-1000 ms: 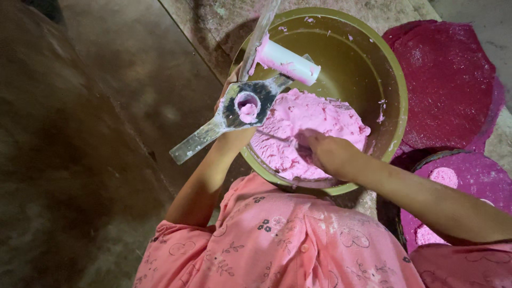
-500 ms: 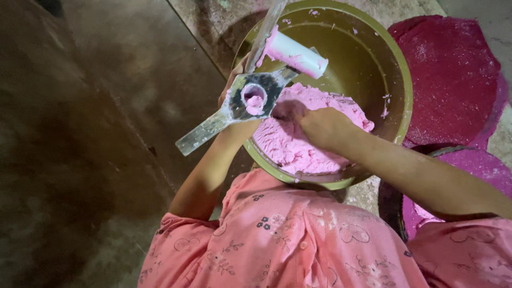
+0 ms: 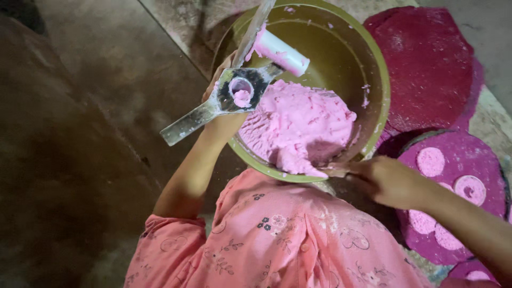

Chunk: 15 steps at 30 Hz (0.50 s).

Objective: The person fills a manual extruder press with pink batter from a large bowl, then holds the press over round molds on trays and squeezes the handle to deposit batter into each mold cavity, repeating across the tray and refilling the press from the bowl.

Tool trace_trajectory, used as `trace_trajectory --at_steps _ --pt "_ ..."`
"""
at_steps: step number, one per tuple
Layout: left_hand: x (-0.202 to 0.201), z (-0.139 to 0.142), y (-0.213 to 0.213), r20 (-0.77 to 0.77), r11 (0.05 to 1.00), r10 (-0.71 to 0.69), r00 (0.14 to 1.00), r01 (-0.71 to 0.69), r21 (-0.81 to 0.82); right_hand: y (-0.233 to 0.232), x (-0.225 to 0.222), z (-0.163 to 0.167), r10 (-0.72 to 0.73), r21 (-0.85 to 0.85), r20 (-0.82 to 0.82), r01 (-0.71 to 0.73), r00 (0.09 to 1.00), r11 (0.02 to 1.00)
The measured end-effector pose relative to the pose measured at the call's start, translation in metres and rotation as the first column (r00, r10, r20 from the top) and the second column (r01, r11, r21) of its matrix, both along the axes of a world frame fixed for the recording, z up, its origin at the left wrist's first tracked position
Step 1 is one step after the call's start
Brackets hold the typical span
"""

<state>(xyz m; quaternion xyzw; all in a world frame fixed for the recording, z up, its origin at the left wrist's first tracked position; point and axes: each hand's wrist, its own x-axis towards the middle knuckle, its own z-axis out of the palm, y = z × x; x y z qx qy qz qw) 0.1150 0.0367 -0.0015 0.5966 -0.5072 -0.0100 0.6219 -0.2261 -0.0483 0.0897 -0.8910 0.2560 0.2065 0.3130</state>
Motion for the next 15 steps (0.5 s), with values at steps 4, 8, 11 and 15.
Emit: trace_trajectory --at_steps 4,8,11,15 --pt "-0.014 0.006 -0.006 0.204 0.964 0.054 0.977 -0.105 0.245 -0.03 -0.021 0.027 -0.172 0.085 0.001 0.172 0.985 0.981" --pt "-0.032 0.02 -0.003 0.298 0.901 -0.158 0.941 0.014 0.433 -0.054 -0.001 0.064 -0.318 0.101 -0.143 0.333 0.937 0.937" --pt "-0.037 0.028 -0.001 0.247 0.865 -0.291 0.924 0.144 0.481 -0.054 0.034 0.094 -0.207 -0.162 -0.074 0.193 0.976 0.968" --pt "-0.046 0.026 -0.009 0.336 0.943 -0.276 0.901 0.187 0.274 -0.009 0.096 0.089 0.103 -0.657 -0.186 -0.201 0.977 0.726"
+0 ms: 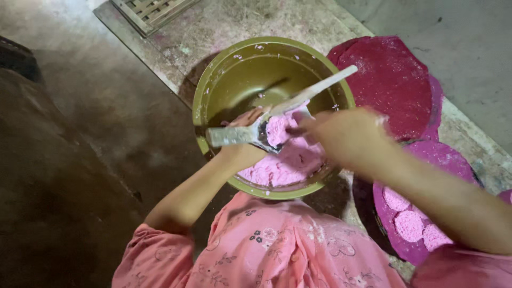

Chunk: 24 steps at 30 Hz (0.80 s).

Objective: The person fills a manual extruder press with pink batter from a large bowl, then holds the press over round molds on trays and squeezes the handle to deposit batter into each mold cavity, repeating across the tray and refilling the press from the bowl.

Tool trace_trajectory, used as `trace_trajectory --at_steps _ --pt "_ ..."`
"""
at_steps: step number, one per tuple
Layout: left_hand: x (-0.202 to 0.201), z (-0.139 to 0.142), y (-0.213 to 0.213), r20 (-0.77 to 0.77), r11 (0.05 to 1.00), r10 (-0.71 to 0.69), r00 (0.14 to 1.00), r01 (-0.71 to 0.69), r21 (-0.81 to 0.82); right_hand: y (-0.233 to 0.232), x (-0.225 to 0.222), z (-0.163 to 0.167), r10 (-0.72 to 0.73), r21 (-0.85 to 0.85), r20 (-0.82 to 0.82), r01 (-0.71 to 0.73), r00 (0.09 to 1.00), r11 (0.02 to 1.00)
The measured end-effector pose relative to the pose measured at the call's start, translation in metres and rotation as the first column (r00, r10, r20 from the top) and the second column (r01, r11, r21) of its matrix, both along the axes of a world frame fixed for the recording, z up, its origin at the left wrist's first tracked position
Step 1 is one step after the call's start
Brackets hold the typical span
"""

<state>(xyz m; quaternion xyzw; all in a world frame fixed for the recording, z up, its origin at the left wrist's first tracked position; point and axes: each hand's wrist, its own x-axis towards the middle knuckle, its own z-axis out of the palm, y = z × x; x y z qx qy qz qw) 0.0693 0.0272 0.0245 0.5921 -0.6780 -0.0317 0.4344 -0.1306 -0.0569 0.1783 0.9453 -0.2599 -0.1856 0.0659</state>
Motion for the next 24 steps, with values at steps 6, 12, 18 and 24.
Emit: trace_trajectory --at_steps 6,12,18,24 --pt "0.006 -0.017 0.005 -0.128 0.951 -0.091 0.987 0.125 0.284 0.028 -0.003 0.006 0.263 -0.122 0.171 -0.245 0.949 0.962" --pt "0.044 -0.006 0.003 0.059 0.986 0.035 0.998 -0.044 0.159 0.024 -0.031 0.055 -0.049 -0.135 -0.067 0.04 0.997 0.99" --pt "0.014 -0.003 -0.007 -0.032 0.986 -0.09 0.995 0.094 0.141 0.038 0.03 -0.001 0.235 -0.21 0.033 -0.223 0.972 0.952" --pt "0.044 0.014 0.0 -0.232 0.862 0.153 0.961 -0.015 0.506 0.034 -0.007 0.039 -0.027 -0.039 0.318 0.042 0.948 0.998"
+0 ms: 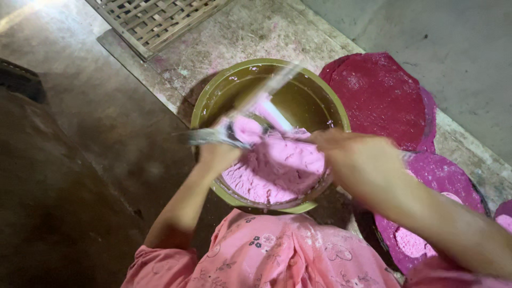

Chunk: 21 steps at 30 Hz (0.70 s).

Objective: The person fills a manual extruder press with pink batter from a large bowl, then holds the press over round molds on trays and squeezes the handle to deposit batter into each mold cavity, repeating across the tray and refilling the press from the bowl.

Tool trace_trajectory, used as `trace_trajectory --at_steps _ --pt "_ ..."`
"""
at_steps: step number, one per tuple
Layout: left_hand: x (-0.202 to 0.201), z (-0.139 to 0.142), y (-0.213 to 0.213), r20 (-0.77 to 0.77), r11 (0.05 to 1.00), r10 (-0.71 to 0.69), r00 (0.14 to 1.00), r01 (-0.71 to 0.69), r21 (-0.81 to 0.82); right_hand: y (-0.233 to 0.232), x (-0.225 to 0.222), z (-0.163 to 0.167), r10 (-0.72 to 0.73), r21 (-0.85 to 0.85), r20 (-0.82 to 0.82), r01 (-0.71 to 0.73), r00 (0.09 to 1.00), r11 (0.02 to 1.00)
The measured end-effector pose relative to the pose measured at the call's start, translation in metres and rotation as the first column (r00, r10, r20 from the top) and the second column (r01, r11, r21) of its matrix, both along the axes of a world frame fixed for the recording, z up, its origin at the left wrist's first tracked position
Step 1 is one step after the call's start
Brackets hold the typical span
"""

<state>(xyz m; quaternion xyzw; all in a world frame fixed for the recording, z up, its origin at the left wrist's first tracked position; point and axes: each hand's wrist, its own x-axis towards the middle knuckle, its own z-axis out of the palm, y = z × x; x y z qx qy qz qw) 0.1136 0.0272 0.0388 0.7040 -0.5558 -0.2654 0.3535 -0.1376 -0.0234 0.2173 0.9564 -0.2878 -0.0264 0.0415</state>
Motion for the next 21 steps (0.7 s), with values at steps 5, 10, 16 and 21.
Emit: trace_trajectory --at_steps 5,10,16,21 --pt "-0.001 0.013 -0.007 0.095 0.807 0.285 0.954 -0.186 -0.56 -0.01 0.015 -0.039 -0.018 0.198 0.607 -0.13 0.795 0.972" --pt "0.012 0.017 -0.019 0.322 0.852 0.402 0.857 -0.221 -0.474 0.009 0.015 -0.122 -0.239 0.483 0.628 -0.13 0.74 0.866" --pt "0.013 0.012 -0.02 0.38 0.876 0.317 0.869 -0.116 -0.468 -0.025 -0.003 -0.107 -0.574 0.805 0.131 0.251 0.808 0.538" --pt "-0.001 0.006 -0.034 0.407 0.952 0.233 0.883 -0.122 -0.28 -0.008 0.014 -0.121 -0.349 0.595 0.535 -0.05 0.77 0.802"
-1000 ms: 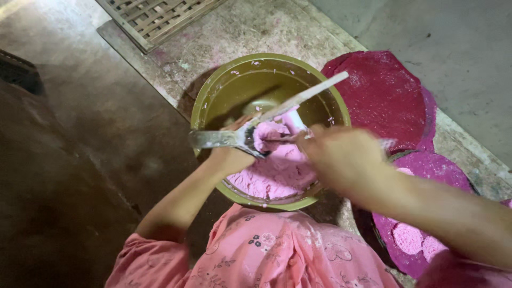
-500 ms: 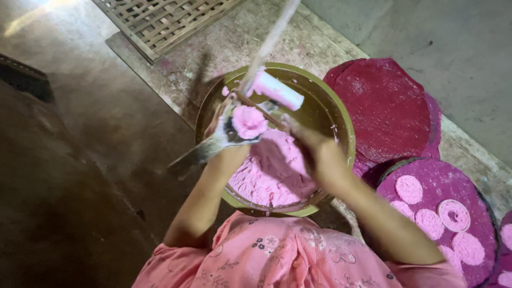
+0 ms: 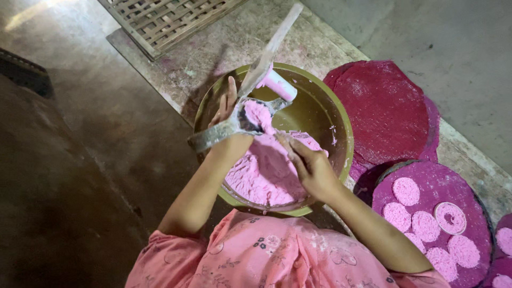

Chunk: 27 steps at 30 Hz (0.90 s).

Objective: The person fills a manual extruder press with pink batter from a large bowl, then holds the press over round molds on trays and squeezes the handle to deposit batter into each mold cavity, repeating across the tray and refilling the press from the bowl.

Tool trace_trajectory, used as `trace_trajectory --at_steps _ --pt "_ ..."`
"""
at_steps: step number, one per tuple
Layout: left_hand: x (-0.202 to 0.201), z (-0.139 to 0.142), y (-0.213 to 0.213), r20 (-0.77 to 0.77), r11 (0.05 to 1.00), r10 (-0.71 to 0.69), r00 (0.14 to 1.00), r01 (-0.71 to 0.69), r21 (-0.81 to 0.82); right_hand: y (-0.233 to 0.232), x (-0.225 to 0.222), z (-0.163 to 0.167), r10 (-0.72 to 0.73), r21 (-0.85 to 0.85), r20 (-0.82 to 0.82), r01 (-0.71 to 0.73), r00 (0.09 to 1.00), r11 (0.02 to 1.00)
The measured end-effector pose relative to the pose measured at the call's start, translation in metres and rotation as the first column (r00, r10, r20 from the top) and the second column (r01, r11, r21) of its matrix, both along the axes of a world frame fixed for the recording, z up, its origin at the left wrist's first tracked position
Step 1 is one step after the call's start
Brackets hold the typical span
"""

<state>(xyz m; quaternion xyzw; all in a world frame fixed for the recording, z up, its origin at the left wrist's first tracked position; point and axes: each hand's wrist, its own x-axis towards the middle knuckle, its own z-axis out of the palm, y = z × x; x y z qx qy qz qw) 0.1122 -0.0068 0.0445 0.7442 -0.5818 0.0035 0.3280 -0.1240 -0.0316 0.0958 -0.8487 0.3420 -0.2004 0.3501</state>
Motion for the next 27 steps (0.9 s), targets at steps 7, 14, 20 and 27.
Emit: trace_trajectory --at_steps 7,14,20,27 --pt "0.025 -0.003 0.008 0.185 0.999 -0.047 0.982 0.045 0.015 -0.041 -0.03 0.064 0.207 0.316 -0.467 -0.056 0.86 0.947" --pt "-0.03 -0.013 0.018 -0.092 0.88 -0.452 0.887 0.427 -0.21 -0.014 0.021 0.084 0.103 -0.173 -0.821 -0.417 0.561 0.892" --pt "-0.001 -0.005 0.033 -0.215 0.89 -0.368 0.904 0.41 0.2 0.012 0.007 0.15 0.014 -0.381 -0.787 -0.503 0.617 0.776" --pt "-0.003 -0.007 0.027 -0.261 0.842 -0.54 0.801 0.521 -0.141 -0.007 -0.006 0.155 -0.047 -0.274 -0.906 -0.498 0.42 0.823"
